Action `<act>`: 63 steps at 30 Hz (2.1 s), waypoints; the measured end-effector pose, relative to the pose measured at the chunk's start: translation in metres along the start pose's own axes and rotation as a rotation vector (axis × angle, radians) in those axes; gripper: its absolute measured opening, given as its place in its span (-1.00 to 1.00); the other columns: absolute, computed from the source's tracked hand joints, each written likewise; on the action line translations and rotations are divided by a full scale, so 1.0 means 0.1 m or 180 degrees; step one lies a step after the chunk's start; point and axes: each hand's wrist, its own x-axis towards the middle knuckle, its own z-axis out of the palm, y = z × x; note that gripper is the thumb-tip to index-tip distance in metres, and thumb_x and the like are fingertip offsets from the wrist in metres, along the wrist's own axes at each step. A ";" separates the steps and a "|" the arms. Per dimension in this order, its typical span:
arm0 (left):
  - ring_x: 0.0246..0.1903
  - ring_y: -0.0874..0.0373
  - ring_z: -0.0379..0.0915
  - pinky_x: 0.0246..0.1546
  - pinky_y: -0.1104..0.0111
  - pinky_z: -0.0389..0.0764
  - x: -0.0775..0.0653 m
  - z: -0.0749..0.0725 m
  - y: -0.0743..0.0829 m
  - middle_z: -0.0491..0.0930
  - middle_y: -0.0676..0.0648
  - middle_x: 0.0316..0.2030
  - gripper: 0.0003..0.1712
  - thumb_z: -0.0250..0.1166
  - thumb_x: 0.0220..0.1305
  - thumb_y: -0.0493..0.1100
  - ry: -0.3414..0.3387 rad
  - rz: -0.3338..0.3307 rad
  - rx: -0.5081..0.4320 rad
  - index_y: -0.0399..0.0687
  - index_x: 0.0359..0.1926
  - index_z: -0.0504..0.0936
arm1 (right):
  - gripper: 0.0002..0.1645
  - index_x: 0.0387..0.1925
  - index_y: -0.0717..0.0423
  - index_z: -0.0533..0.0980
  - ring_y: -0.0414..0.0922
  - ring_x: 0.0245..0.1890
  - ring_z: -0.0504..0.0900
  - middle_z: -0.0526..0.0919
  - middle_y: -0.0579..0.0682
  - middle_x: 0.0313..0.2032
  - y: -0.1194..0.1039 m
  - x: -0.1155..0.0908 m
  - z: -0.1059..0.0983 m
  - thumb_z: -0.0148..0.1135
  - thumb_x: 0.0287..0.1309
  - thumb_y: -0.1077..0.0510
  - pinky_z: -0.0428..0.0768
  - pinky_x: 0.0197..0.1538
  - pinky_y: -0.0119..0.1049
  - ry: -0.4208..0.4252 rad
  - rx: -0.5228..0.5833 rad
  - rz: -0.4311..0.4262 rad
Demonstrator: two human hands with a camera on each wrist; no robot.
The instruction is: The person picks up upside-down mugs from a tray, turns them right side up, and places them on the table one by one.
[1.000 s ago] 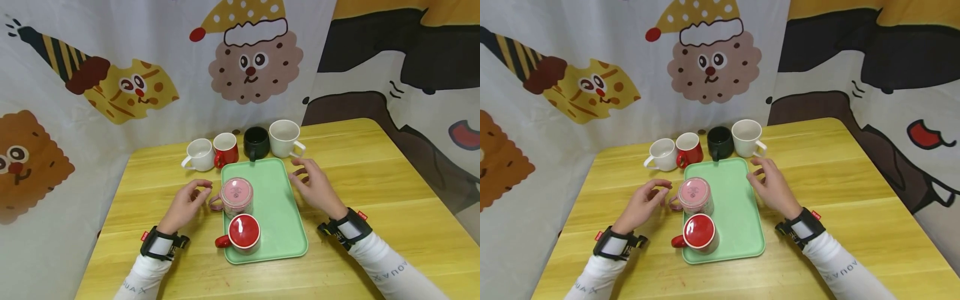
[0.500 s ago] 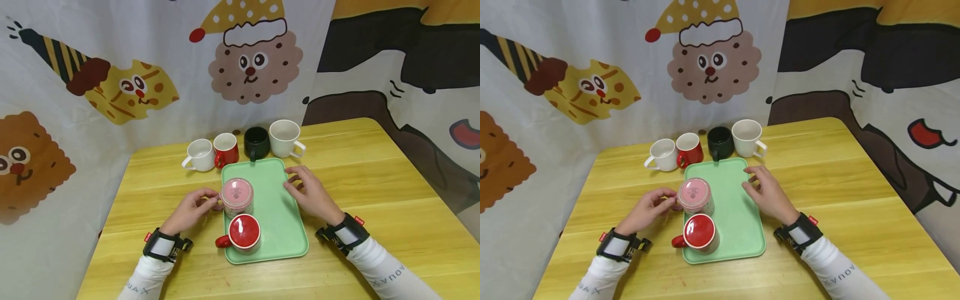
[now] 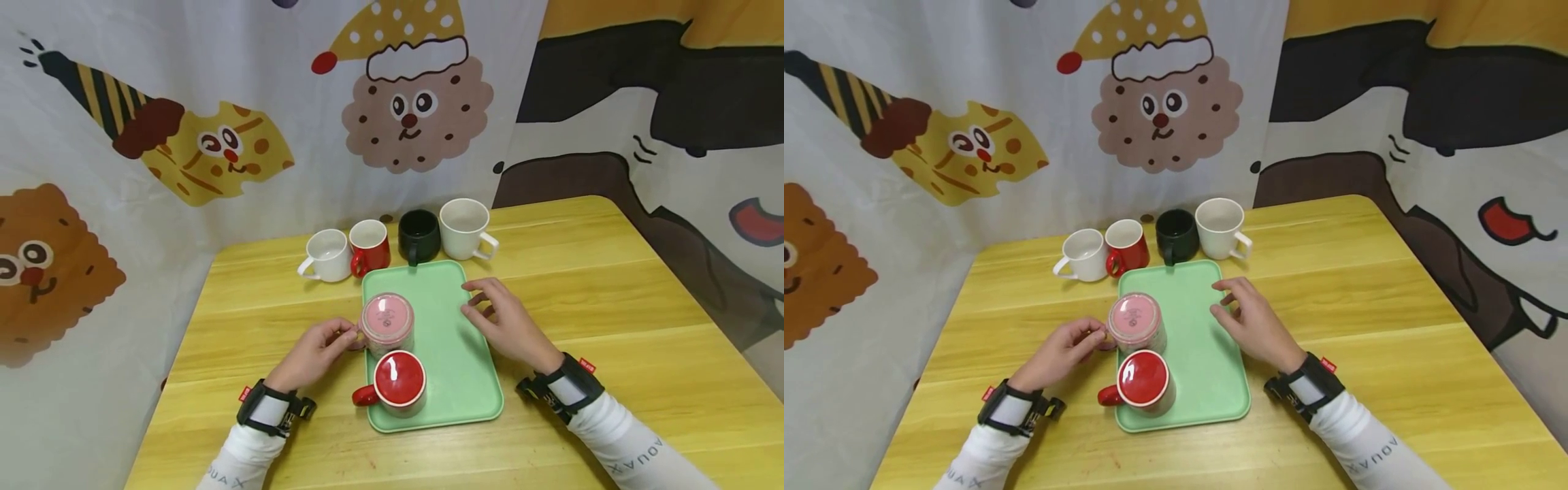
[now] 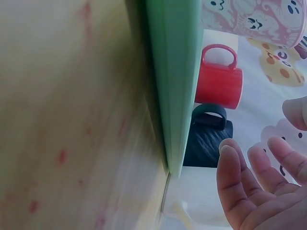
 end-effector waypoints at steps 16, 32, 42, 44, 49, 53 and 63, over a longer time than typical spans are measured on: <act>-0.46 0.04 0.42 -0.45 0.36 0.49 0.01 0.03 0.06 0.51 -0.17 -0.42 -0.76 0.14 0.67 -0.12 0.0567 0.0151 0.0001 -0.17 -0.01 0.66 | -0.58 0.29 0.09 0.51 -0.09 0.01 0.68 0.59 0.07 0.16 -0.01 -0.03 -0.01 0.31 0.52 0.10 0.72 -0.08 -0.19 -0.0005 0.0057 0.0063; -0.40 0.16 0.54 -0.39 0.37 0.52 0.17 0.17 0.37 0.37 -0.26 -0.50 -0.70 -0.02 0.73 -0.23 0.0593 0.0867 -0.1004 -0.39 0.08 0.56 | -0.60 0.24 0.10 0.54 -0.07 -0.02 0.72 0.66 0.06 0.14 -0.34 0.09 0.07 0.36 0.46 0.17 0.71 -0.05 -0.16 -0.0219 0.0694 0.0045; -0.45 0.12 0.46 -0.22 0.38 0.63 0.24 0.28 0.47 0.29 -0.26 -0.49 -0.73 -0.03 0.74 -0.14 0.0550 0.1101 -0.1448 -0.23 -0.07 0.51 | -0.54 0.30 0.16 0.51 -0.03 -0.06 0.71 0.64 0.10 0.16 -0.48 0.16 0.16 0.34 0.47 0.20 0.72 -0.08 -0.16 -0.0397 0.1112 0.0061; -0.43 0.14 0.49 -0.26 0.40 0.62 0.25 0.29 0.48 0.30 -0.27 -0.49 -0.72 -0.03 0.75 -0.13 0.0555 0.1122 -0.1455 -0.22 -0.07 0.51 | -0.54 0.31 0.17 0.51 -0.03 -0.07 0.70 0.64 0.10 0.15 -0.49 0.16 0.18 0.35 0.46 0.19 0.71 -0.10 -0.18 -0.0431 0.1113 0.0081; -0.42 0.12 0.50 -0.31 0.41 0.58 0.27 0.31 0.51 0.31 -0.26 -0.49 -0.68 -0.07 0.76 -0.10 0.0556 0.1140 -0.1476 -0.24 -0.10 0.47 | -0.54 0.31 0.14 0.51 -0.04 -0.07 0.70 0.64 0.09 0.12 -0.52 0.16 0.23 0.35 0.47 0.15 0.70 -0.09 -0.11 -0.0520 0.1083 0.0104; -0.42 0.11 0.47 -0.34 0.41 0.51 0.30 0.33 0.54 0.34 -0.23 -0.46 -0.60 -0.12 0.77 -0.07 0.0573 0.1144 -0.1513 -0.35 -0.10 0.39 | -0.55 0.29 0.15 0.50 -0.04 -0.07 0.71 0.64 0.09 0.11 -0.56 0.19 0.26 0.34 0.48 0.14 0.71 -0.08 -0.12 -0.0580 0.1129 0.0086; -0.47 0.16 0.25 -0.41 0.42 0.38 0.34 0.36 0.56 0.41 -0.02 -0.29 -0.66 -0.18 0.78 -0.08 0.0487 0.1271 -0.1958 -0.13 -0.10 0.44 | -0.55 0.37 0.11 0.43 0.08 -0.01 0.74 0.66 0.14 0.16 -0.73 0.41 0.41 0.19 0.60 0.09 0.74 -0.06 -0.07 -0.1106 0.2103 0.0265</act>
